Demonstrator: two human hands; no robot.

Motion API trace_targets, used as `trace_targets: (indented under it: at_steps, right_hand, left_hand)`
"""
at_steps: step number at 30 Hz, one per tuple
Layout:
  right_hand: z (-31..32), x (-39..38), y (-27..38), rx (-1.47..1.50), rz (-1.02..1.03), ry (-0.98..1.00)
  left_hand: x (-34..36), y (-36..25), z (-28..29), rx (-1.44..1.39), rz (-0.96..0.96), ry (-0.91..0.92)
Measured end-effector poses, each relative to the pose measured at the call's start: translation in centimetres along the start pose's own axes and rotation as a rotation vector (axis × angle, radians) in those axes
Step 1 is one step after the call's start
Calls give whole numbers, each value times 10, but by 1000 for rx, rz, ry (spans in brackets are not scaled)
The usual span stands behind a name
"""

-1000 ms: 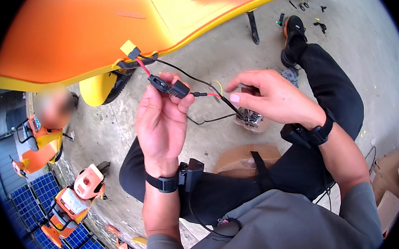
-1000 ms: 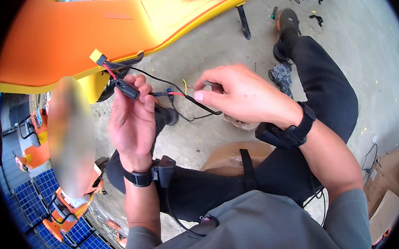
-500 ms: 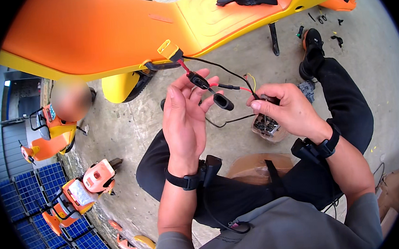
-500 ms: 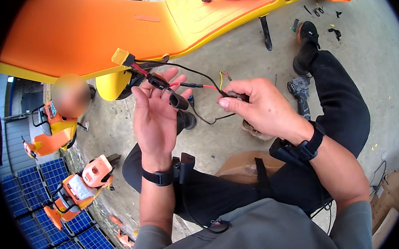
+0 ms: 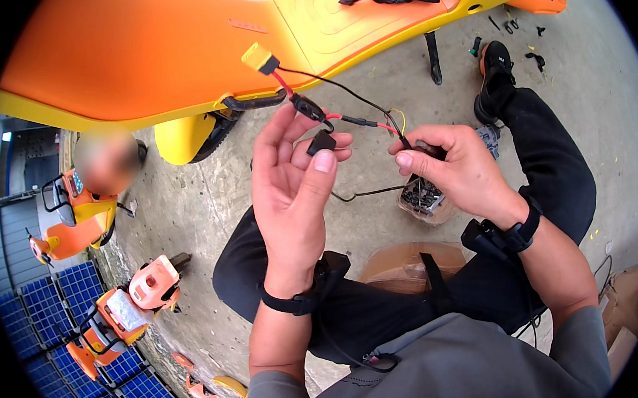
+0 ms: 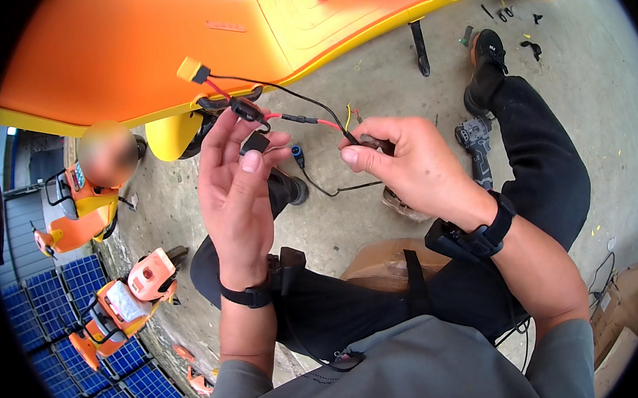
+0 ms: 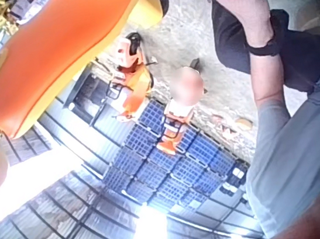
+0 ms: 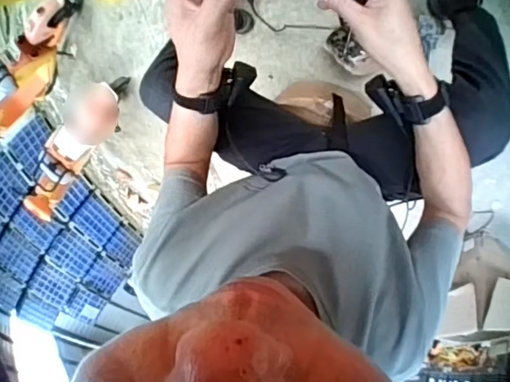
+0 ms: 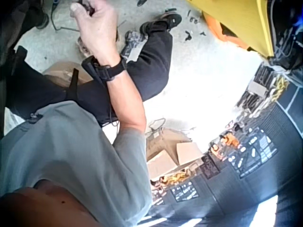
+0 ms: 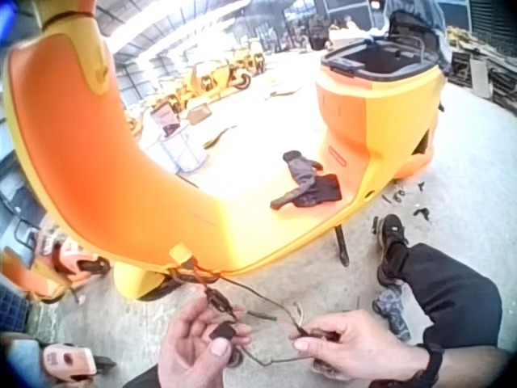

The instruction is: The person organizes and connects electrical wiring harnesses on a scooter frame, using a small wrench to adjust connectors and retrieving wires from a parts box on the floor.

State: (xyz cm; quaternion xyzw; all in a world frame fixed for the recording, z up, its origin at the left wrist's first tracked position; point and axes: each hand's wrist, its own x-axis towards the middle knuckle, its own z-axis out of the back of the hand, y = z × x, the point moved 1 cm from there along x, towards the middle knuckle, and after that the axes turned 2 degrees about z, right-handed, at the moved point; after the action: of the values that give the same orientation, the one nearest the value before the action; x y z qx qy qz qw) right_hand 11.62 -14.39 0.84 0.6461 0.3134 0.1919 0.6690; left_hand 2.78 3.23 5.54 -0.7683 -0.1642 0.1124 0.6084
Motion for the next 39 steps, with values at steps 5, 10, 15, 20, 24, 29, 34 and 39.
trace_targets:
  at_steps: [5, 10, 15, 20, 24, 29, 34, 39]
  right_hand:
    - [2, 0, 9, 120, -27, -22]
    - [5, 0, 14, 122, -87, 31]
    - [6, -1, 11, 153, -70, 28]
    - [6, -1, 9, 152, -73, 33]
    - [5, 0, 10, 121, -56, 23]
    - [7, -1, 14, 108, -98, 19]
    - [5, 0, 15, 137, -90, 14]
    - [5, -1, 12, 150, -82, 9]
  left_hand:
    - [3, -3, 8, -115, 69, -21]
    - [6, 0, 13, -189, 72, -20]
    - [7, 2, 15, -198, 63, -24]
    - [7, 2, 16, -194, 69, -40]
    - [7, 1, 16, -202, 80, -34]
    - [7, -1, 14, -191, 55, 2]
    - [7, -1, 13, -213, 81, -14]
    - [7, 4, 12, -178, 149, -15]
